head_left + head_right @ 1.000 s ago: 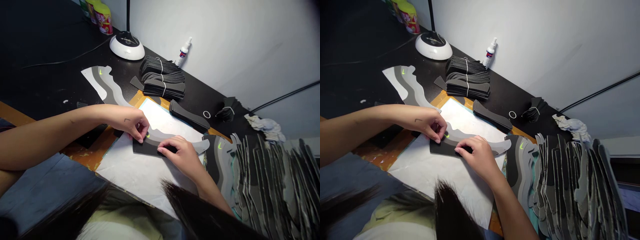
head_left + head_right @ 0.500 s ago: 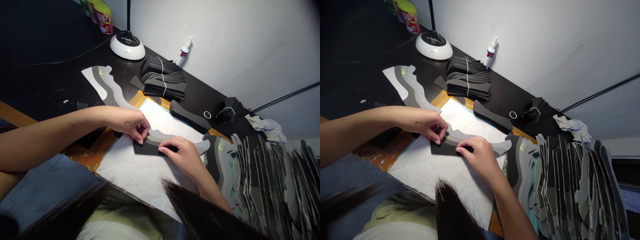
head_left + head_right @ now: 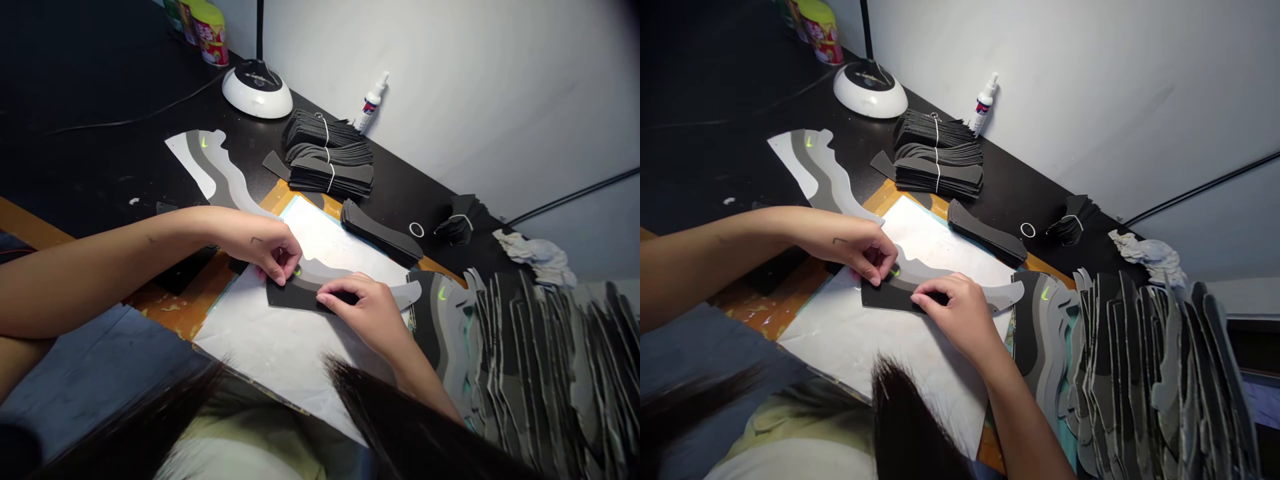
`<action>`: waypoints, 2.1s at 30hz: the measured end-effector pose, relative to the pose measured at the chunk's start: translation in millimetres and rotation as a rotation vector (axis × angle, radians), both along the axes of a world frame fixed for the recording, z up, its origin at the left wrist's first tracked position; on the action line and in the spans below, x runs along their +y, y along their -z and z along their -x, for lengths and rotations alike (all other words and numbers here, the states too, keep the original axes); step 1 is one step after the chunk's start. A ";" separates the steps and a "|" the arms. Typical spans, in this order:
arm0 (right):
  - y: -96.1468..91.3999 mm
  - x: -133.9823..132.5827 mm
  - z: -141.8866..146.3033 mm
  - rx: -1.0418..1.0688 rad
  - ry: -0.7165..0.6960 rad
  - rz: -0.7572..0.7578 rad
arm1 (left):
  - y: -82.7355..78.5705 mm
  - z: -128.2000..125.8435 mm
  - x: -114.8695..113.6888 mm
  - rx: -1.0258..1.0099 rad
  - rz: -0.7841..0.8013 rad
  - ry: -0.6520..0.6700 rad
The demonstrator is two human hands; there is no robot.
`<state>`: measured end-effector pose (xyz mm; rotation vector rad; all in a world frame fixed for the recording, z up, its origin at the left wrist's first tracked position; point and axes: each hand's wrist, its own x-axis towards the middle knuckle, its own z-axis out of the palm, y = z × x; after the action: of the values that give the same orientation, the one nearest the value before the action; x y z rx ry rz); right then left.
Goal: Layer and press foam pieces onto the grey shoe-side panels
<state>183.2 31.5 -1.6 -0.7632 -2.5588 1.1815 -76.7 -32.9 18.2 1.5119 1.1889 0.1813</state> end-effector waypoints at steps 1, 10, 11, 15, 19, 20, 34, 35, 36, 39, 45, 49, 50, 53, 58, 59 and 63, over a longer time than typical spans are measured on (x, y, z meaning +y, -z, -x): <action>0.0 0.1 -0.3 0.000 0.003 0.007 | 0.0 0.0 0.3 -0.008 0.005 0.000; 0.3 0.8 -1.7 -0.028 0.047 0.074 | 4.0 3.8 3.0 -0.063 0.024 0.015; 0.4 0.9 -1.8 -0.023 0.042 0.067 | 4.2 3.7 3.0 -0.064 0.022 0.014; 0.8 1.1 -2.5 -0.018 0.025 0.048 | 4.0 2.3 2.1 -0.059 0.019 0.008; 0.9 0.8 -2.8 -0.028 0.013 0.026 | 4.0 1.9 1.0 -0.046 0.006 0.016; 0.9 0.6 -2.7 -0.032 0.010 0.024 | 4.0 2.0 0.8 -0.043 -0.001 0.018; 1.6 -0.4 -1.4 -0.026 -0.016 -0.024 | -0.9 -1.5 -1.7 0.023 -0.017 0.005; 1.6 -0.5 -1.4 -0.027 -0.017 -0.026 | -1.2 -1.5 -1.8 0.025 -0.027 0.009; 1.6 -0.5 -1.5 -0.028 -0.018 -0.028 | -1.4 -1.5 -1.9 0.028 -0.042 0.016; 2.1 -0.5 -1.9 -0.027 -0.022 -0.036 | -1.4 -1.0 -1.7 0.044 -0.107 0.046; 2.7 -0.3 -1.4 -0.018 -0.029 -0.036 | 2.6 0.5 0.7 0.041 -0.163 0.058; 2.0 -0.2 -1.0 -0.021 -0.026 -0.034 | 4.2 0.6 1.8 0.034 -0.149 0.059; 2.0 -0.2 -0.9 -0.019 -0.025 -0.034 | 4.5 0.5 2.0 0.034 -0.145 0.058; 2.3 -0.2 -1.0 -0.013 -0.026 -0.033 | 5.0 0.5 2.1 0.035 -0.145 0.057; 3.3 -0.6 -1.6 -0.018 -0.030 -0.040 | 4.5 2.5 2.1 0.028 -0.173 0.067; 3.5 -0.7 -1.7 -0.018 -0.030 -0.042 | 4.1 3.7 2.2 0.026 -0.178 0.071; 4.4 -1.1 -1.8 -0.007 -0.029 -0.047 | 3.5 10.1 2.5 0.018 -0.166 0.085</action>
<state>185.0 30.4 -6.0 -0.7238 -2.6022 1.1248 -86.8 -30.3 14.7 1.7089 1.1440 0.2145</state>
